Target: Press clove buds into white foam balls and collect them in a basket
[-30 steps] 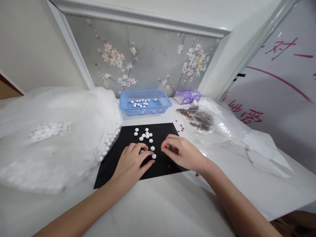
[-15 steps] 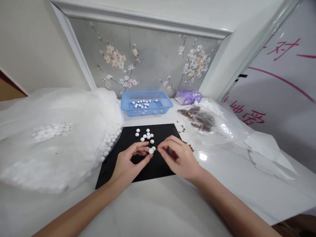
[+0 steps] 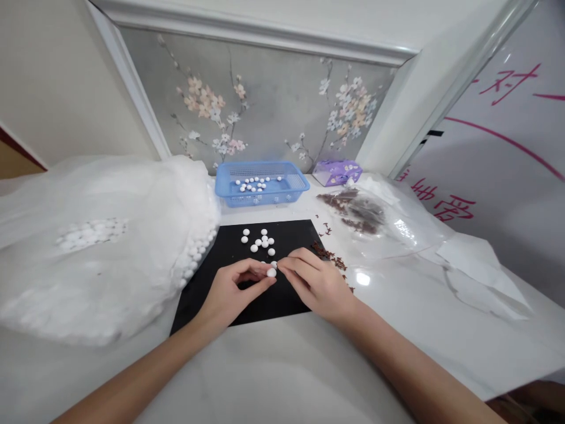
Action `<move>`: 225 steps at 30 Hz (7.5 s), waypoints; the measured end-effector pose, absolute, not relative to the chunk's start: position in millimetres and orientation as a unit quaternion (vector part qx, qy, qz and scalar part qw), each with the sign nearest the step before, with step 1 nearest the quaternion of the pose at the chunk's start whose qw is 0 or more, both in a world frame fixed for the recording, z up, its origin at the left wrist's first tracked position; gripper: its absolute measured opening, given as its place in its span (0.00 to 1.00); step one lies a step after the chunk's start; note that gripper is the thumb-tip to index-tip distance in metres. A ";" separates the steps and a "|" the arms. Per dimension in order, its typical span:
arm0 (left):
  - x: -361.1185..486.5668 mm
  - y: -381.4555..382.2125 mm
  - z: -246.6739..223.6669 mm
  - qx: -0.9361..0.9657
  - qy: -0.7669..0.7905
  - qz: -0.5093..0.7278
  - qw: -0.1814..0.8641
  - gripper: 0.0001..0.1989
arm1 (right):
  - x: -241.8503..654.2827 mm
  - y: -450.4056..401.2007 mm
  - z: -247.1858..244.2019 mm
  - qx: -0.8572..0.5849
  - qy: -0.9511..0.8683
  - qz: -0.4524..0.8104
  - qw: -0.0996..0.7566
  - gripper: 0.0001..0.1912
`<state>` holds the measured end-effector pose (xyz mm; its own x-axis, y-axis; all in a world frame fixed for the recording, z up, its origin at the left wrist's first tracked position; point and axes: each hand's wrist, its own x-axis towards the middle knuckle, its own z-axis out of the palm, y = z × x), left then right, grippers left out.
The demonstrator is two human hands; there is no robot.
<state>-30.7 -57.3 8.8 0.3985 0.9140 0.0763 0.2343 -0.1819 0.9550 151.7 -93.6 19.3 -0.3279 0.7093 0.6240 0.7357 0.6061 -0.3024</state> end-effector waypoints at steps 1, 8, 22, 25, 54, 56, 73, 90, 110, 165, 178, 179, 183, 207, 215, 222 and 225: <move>-30.9 -57.0 8.3 0.679 0.419 0.355 0.487 0.08 | 151.2 -93.9 18.9 -0.441 -0.818 -0.019 0.370 0.11; -30.2 -56.7 7.9 0.676 0.405 0.344 0.510 0.07 | 148.0 -94.7 14.1 -0.449 -0.801 -0.012 0.395 0.10; -30.3 -55.9 11.3 0.681 0.412 0.322 0.512 0.07 | 149.5 -93.2 17.5 -0.423 -0.847 -0.024 0.321 0.13; -30.7 -56.1 12.0 0.692 0.411 0.315 0.503 0.06 | 150.5 -92.3 17.4 -0.417 -0.858 -0.011 0.299 0.14; -32.7 -48.9 8.8 0.653 0.403 0.306 0.563 0.09 | 150.7 -91.8 13.2 -0.419 -0.854 0.094 0.293 0.08; -32.8 -48.8 8.9 0.652 0.404 0.304 0.565 0.08 | 149.9 -92.0 13.1 -0.417 -0.854 0.092 0.297 0.08; -32.4 -48.7 7.4 0.623 0.424 0.310 0.580 0.21 | 148.0 -92.3 13.2 -0.415 -0.861 0.083 0.282 0.11; -30.4 -59.8 12.4 0.742 0.435 0.284 0.423 0.12 | 197.4 -72.8 29.0 -0.575 -0.779 0.090 0.233 0.07; -28.4 -70.1 12.2 0.857 0.451 0.232 0.091 0.03 | 189.7 -69.1 12.0 -0.600 -0.779 0.048 0.178 0.06; -29.2 -62.0 7.8 0.849 0.457 0.214 0.157 0.09 | 151.7 -84.4 2.0 -0.431 -0.884 0.030 0.176 0.11; -29.1 -62.9 8.6 0.844 0.469 0.200 0.169 0.09 | 152.9 -87.7 2.6 -0.421 -0.875 0.079 0.225 0.11; -29.2 -62.8 8.6 0.843 0.470 0.199 0.171 0.09 | 152.4 -87.9 2.7 -0.421 -0.875 0.080 0.224 0.12; -29.2 -61.8 8.2 0.842 0.470 0.200 0.171 0.10 | 150.1 -87.7 5.0 -0.425 -0.876 0.084 0.212 0.13; -27.5 -68.4 14.8 0.831 0.495 0.233 0.102 0.02 | 186.8 -84.5 33.3 -0.461 -0.806 0.347 0.134 0.05; -30.5 -65.7 13.4 0.848 0.470 0.229 0.091 0.08 | 173.1 -84.4 31.0 -0.488 -0.800 0.227 0.264 0.06; -27.4 -66.6 9.8 0.883 0.397 0.239 0.071 0.09 | 160.5 -82.3 12.3 -0.513 -0.811 0.152 0.237 0.06; -27.3 -65.7 8.5 0.887 0.392 0.232 0.073 0.11 | 157.3 -83.1 10.3 -0.520 -0.812 0.138 0.225 0.07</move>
